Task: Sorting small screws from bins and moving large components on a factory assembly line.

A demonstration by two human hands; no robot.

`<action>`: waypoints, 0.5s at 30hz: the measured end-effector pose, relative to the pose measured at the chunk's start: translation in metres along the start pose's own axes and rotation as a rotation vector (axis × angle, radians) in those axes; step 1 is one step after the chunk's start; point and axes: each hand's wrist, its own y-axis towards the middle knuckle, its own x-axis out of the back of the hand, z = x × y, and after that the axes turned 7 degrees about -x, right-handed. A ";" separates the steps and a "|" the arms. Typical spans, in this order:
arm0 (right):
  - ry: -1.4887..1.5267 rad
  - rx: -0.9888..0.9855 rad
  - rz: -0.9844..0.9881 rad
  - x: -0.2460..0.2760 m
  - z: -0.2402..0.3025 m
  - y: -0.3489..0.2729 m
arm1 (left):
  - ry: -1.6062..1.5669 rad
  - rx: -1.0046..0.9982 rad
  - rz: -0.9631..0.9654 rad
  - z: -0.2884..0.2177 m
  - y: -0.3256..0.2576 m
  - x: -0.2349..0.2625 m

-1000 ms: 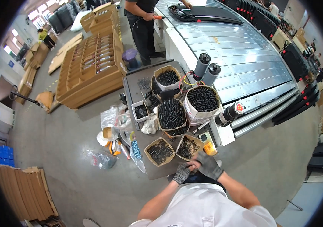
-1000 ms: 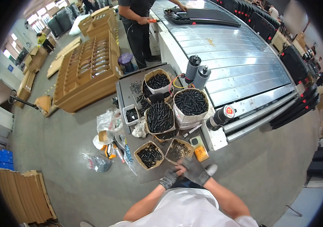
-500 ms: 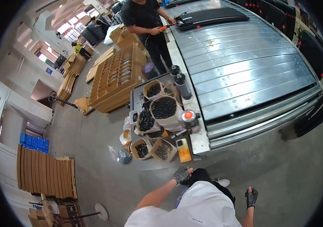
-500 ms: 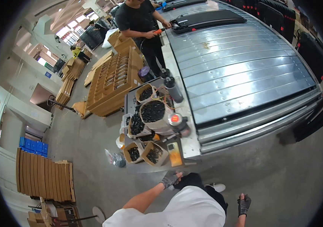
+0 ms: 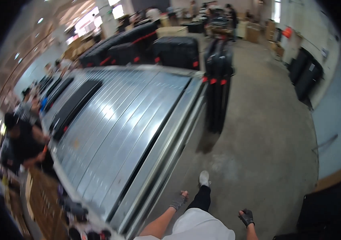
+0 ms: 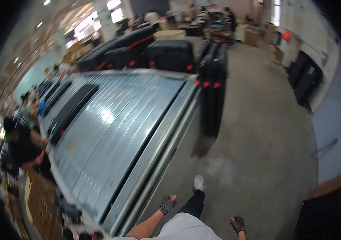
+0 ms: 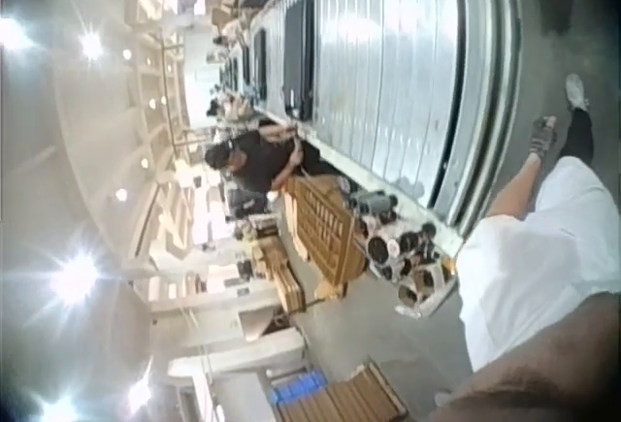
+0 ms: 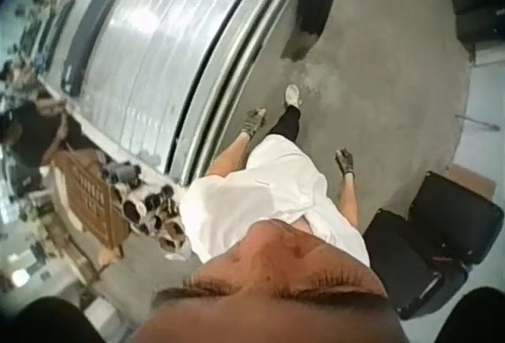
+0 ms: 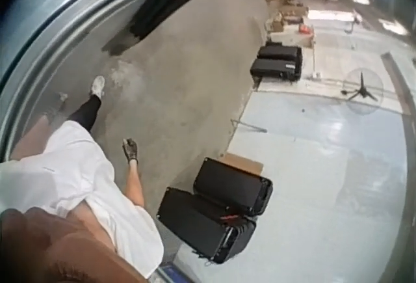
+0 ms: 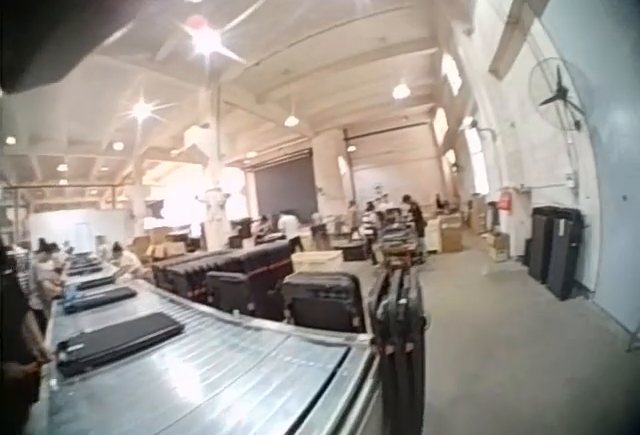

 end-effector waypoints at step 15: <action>0.527 -0.773 -0.283 0.031 0.048 0.115 | 0.307 -1.111 0.477 -0.532 0.459 -0.267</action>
